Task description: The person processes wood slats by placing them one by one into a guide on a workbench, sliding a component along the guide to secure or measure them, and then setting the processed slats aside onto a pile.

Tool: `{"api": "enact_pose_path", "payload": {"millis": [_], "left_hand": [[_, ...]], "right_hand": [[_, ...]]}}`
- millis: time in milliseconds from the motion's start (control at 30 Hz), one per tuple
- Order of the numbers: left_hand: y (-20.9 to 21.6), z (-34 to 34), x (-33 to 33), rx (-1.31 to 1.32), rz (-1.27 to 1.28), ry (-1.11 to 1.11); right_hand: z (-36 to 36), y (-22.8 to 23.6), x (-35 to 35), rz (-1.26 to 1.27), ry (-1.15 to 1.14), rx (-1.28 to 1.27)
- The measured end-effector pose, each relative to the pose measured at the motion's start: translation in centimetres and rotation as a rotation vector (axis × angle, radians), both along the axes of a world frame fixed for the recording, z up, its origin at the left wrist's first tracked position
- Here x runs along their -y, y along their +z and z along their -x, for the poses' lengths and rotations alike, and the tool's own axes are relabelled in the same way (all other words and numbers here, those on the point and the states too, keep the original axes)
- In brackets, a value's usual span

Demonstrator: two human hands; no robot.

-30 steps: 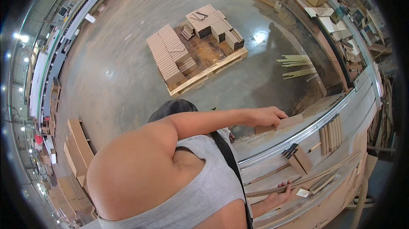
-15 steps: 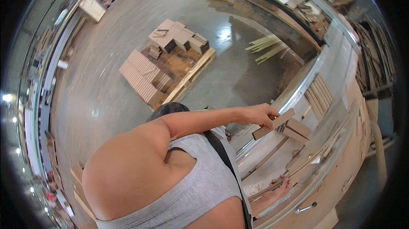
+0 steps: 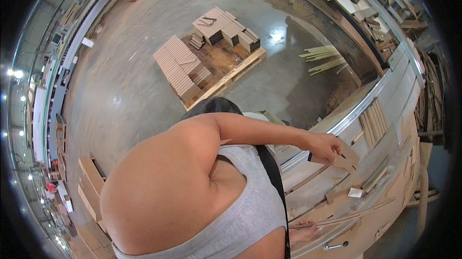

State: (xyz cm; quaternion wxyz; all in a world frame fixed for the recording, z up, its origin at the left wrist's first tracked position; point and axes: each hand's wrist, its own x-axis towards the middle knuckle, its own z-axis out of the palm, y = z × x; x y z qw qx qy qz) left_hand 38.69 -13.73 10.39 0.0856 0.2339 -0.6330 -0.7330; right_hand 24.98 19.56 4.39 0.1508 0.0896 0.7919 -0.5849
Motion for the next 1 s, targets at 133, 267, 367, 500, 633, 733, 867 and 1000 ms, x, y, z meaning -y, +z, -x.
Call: {"api": "enact_pose_path", "payload": {"millis": [133, 267, 367, 500, 633, 733, 867, 1000], "left_hand": [[-0.6, -0.5, 0.5, 0.007, -0.043, 0.069], [-1.3, -1.2, 0.3, 0.041, -0.042, 0.026], [-1.9, -2.0, -0.2, 0.065, -0.127, 0.003], [-1.7, -1.4, -0.8, 0.101, -0.176, -0.105], [-1.6, 2.0, -1.0, 0.109, -0.082, -0.251], [-2.9, 6.1, -1.6, -0.02, -0.161, -0.232], [-3.6, 9.6, -4.5, -0.019, -0.152, -0.22], [-5.8, 13.7, -9.7, 0.044, -0.156, -0.265]], "right_hand": [[0.8, 1.1, 3.1, 0.074, 0.044, -0.057], [1.9, 0.3, 4.0, 0.114, 0.143, -0.064], [1.0, 1.0, 5.1, 0.119, 0.106, -0.062], [0.0, 1.9, 4.5, 0.105, 0.04, -0.057], [-1.2, 2.4, 2.0, 0.028, -0.077, -0.067], [-2.4, 1.6, -1.7, 0.008, -0.173, -0.11], [-6.0, 1.6, -5.2, -0.026, -0.288, -0.165], [-10.6, 3.7, -8.1, -0.052, -0.368, -0.146]]}}
